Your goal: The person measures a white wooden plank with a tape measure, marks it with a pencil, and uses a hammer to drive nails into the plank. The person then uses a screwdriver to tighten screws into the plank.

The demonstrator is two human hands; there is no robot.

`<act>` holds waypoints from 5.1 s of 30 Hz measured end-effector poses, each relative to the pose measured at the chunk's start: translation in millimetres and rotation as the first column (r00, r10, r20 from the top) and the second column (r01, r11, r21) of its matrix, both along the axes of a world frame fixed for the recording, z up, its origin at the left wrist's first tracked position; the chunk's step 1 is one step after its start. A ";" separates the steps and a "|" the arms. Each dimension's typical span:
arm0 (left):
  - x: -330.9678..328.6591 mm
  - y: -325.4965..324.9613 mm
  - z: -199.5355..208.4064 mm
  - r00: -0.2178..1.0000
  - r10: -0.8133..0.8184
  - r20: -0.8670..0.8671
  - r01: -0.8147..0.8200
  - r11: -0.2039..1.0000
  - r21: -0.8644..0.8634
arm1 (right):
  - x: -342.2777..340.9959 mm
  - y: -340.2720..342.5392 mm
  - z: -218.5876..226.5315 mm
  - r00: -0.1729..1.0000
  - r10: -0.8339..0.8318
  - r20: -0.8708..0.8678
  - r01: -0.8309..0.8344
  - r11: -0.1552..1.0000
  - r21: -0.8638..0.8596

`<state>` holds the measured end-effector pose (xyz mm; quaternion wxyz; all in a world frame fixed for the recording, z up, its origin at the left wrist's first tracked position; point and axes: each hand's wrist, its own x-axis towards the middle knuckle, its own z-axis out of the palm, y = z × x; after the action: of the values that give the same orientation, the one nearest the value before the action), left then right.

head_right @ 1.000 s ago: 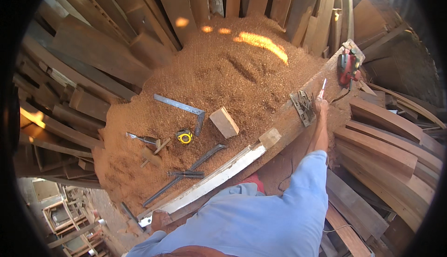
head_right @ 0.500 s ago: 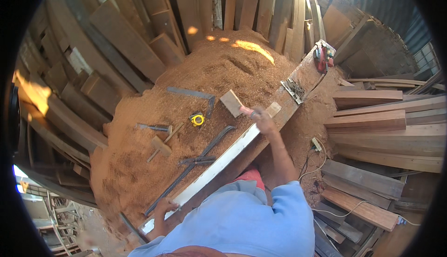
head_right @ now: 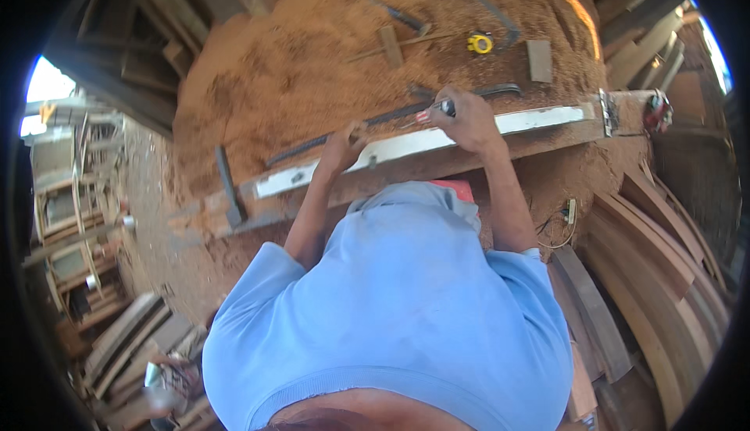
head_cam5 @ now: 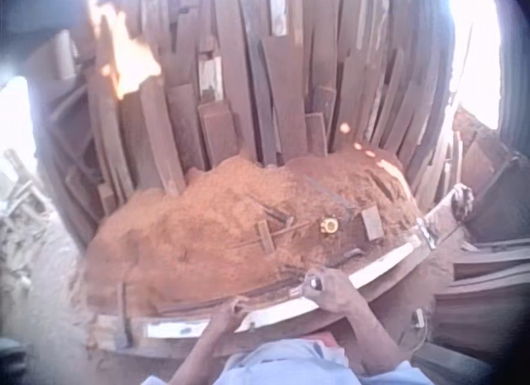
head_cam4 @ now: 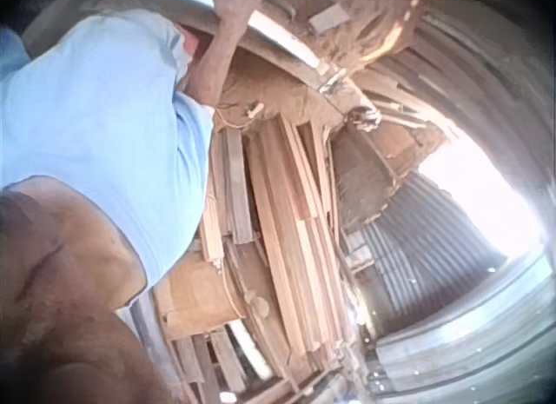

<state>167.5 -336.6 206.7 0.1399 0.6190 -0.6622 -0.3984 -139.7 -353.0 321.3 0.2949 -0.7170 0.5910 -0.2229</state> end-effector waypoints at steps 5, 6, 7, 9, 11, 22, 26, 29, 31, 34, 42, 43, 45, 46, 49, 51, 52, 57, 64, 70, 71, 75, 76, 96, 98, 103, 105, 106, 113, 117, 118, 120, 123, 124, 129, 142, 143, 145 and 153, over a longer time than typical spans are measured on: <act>-8.5 -6.8 28.1 0.942 -0.136 -0.306 0.120 0.990 -0.070 | 38.2 -17.9 22.4 0.993 0.115 0.005 -0.114 0.983 0.146; -9.8 -7.5 38.5 0.932 -0.194 -0.306 0.186 0.981 -0.055 | 47.6 -17.2 29.7 0.991 0.131 -0.038 -0.125 0.983 0.132; -10.4 -8.4 43.4 0.917 -0.253 -0.308 0.254 0.966 -0.039 | 55.2 -17.4 31.5 0.987 0.154 -0.043 -0.147 0.979 0.141; -9.2 -11.2 38.8 0.924 -0.310 -0.224 0.309 0.950 -0.037 | 66.8 -17.4 33.7 0.979 0.196 -0.055 -0.185 0.970 0.159; -7.1 -10.6 33.5 0.902 -0.374 -0.214 0.366 0.927 -0.077 | 75.7 -13.9 31.5 0.968 0.235 -0.089 -0.218 0.962 0.164; 3.1 0.9 9.3 0.907 -0.331 -0.261 0.285 0.938 -0.199 | 102.5 -1.5 25.8 0.936 0.275 -0.221 -0.244 0.957 0.156; 3.2 4.8 8.9 0.915 -0.288 -0.284 0.241 0.952 -0.188 | 105.4 -0.4 26.4 0.926 0.286 -0.247 -0.256 0.955 0.147; 3.9 4.6 -0.1 0.900 -0.332 -0.283 0.254 0.926 -0.279 | 107.6 -1.2 26.0 0.920 0.297 -0.255 -0.265 0.952 0.151; 4.1 6.6 -3.5 0.899 -0.315 -0.303 0.230 0.931 -0.284 | 108.5 -1.3 28.3 0.914 0.317 -0.253 -0.281 0.945 0.168; 5.2 8.3 0.1 0.906 -0.291 -0.307 0.226 0.947 -0.229 | 108.7 -2.0 33.9 0.888 0.393 -0.239 -0.363 0.918 0.160; 10.0 11.7 -16.0 0.889 -0.328 -0.318 0.238 0.927 -0.290 | 119.4 2.8 29.2 0.774 0.517 -0.365 -0.536 0.842 0.055; 11.8 11.1 -18.4 0.882 -0.339 -0.327 0.251 0.926 -0.282 | 123.8 1.8 33.2 0.784 0.528 -0.326 -0.510 0.847 0.147; 14.8 12.3 -23.5 0.877 -0.358 -0.321 0.270 0.919 -0.289 | 134.3 -0.6 48.7 0.806 0.538 -0.245 -0.454 0.829 0.327; 15.8 13.5 -26.1 0.879 -0.366 -0.306 0.274 0.913 -0.302 | 135.1 -2.9 45.5 0.804 0.543 -0.244 -0.450 0.822 0.349; 13.6 13.8 -19.4 0.869 -0.384 -0.313 0.266 0.894 -0.360 | 135.8 -12.3 41.7 0.781 0.570 -0.255 -0.416 0.780 0.468; 16.0 15.1 -20.9 0.867 -0.376 -0.328 0.267 0.905 -0.332 | 145.6 -16.0 52.9 0.729 0.630 -0.268 -0.380 0.698 0.607; 19.8 15.0 -25.6 0.869 -0.369 -0.330 0.282 0.917 -0.283 | 147.3 -15.9 50.0 0.708 0.645 -0.289 -0.427 0.717 0.551; 25.9 33.5 -48.6 0.953 -0.272 -0.133 0.184 0.870 -0.458 | 150.3 -6.8 26.8 0.626 0.694 -0.357 -0.563 0.718 0.408; 29.8 46.9 -58.8 0.973 -0.222 -0.062 0.177 0.892 -0.417 | 157.8 -14.7 51.6 0.752 0.645 -0.133 -0.276 0.492 0.825; 28.4 49.9 -52.6 0.983 -0.166 -0.078 0.118 0.899 -0.422 | 171.7 7.4 40.9 0.486 0.760 -0.431 -0.410 0.634 0.656; 28.3 50.8 -56.0 0.984 -0.156 -0.080 0.107 0.896 -0.431 | 175.4 11.0 47.0 0.482 0.755 -0.444 -0.394 0.640 0.660; 27.4 51.8 -60.6 0.986 -0.144 -0.080 0.100 0.908 -0.406 | 189.6 17.4 67.5 0.402 0.748 -0.528 -0.348 0.658 0.667; 27.2 52.7 -59.5 0.985 -0.149 -0.091 0.107 0.927 -0.361 | 192.9 13.8 69.5 0.387 0.763 -0.519 -0.360 0.642 0.677; 21.1 50.4 -58.7 0.994 -0.078 -0.071 0.041 0.904 -0.425 | 184.2 -1.9 42.0 0.468 0.769 -0.436 -0.301 0.603 0.739; 22.3 49.3 -55.3 0.994 -0.091 -0.068 0.053 0.903 -0.425 | 212.5 -8.0 59.6 0.272 0.826 -0.494 -0.148 0.543 0.827; 26.0 46.7 -45.0 0.994 -0.098 -0.049 0.069 0.907 -0.415 | 150.2 -2.0 19.7 0.719 0.639 -0.272 -0.255 0.607 0.752; 28.2 46.8 -46.0 0.993 -0.089 -0.082 0.048 0.909 -0.414 | 141.2 -11.9 14.3 0.946 0.320 -0.055 -0.132 0.534 0.835; 27.8 45.0 -45.5 0.991 -0.090 -0.101 0.041 0.911 -0.410 | 147.6 -20.1 24.1 0.987 0.149 -0.053 -0.013 0.410 0.912; 20.2 53.8 -66.4 0.982 -0.127 -0.139 0.051 0.890 -0.454 | 140.8 -11.9 9.0 0.709 0.692 -0.137 -0.404 0.557 0.726; 11.1 50.6 -64.1 0.991 -0.128 -0.027 0.108 0.916 -0.386 | 169.2 -30.6 38.4 0.287 0.888 -0.360 -0.582 0.460 0.670; 12.2 52.0 -61.8 0.990 -0.142 -0.003 0.131 0.923 -0.362 | 178.8 -33.8 37.0 0.182 0.878 -0.442 -0.550 0.464 0.695; 13.1 53.0 -56.2 0.992 -0.128 0.013 0.124 0.921 -0.369 | 194.2 -38.7 44.0 0.142 0.899 -0.413 -0.547 0.419 0.725; 9.6 53.2 -63.3 0.995 -0.098 0.009 0.093 0.903 -0.419 | 193.6 -34.5 39.3 0.126 0.890 -0.438 -0.558 0.429 0.710; 3.8 51.7 -68.6 0.995 -0.097 0.001 0.088 0.891 -0.445 | 192.1 -28.9 31.7 0.147 0.878 -0.456 -0.552 0.455 0.698; 14.8 46.0 -75.1 0.985 -0.137 -0.104 0.076 0.889 -0.451 | 214.6 -18.7 38.0 0.908 0.393 -0.146 -0.068 0.481 0.874; 24.9 48.0 -56.0 0.987 -0.150 -0.049 0.122 0.922 -0.368 | 188.2 -1.1 36.3 0.325 0.814 -0.481 -0.244 0.563 0.789; 26.8 47.3 -52.9 0.985 -0.165 -0.056 0.134 0.923 -0.362 | 197.0 -1.8 43.5 0.226 0.835 -0.502 -0.264 0.549 0.793; 26.0 50.2 -51.2 0.982 -0.175 -0.066 0.141 0.925 -0.354 | 201.1 -4.2 45.6 0.094 0.853 -0.513 -0.300 0.515 0.803; 23.9 44.7 -53.3 0.989 -0.132 -0.062 0.100 0.925 -0.365 | 181.8 -37.6 44.1 0.912 0.386 -0.142 -0.032 0.411 0.911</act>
<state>191.4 -291.9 153.3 0.2556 0.5248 -0.7530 -0.3037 42.1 -390.5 365.4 0.5504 -0.5466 0.5625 0.2861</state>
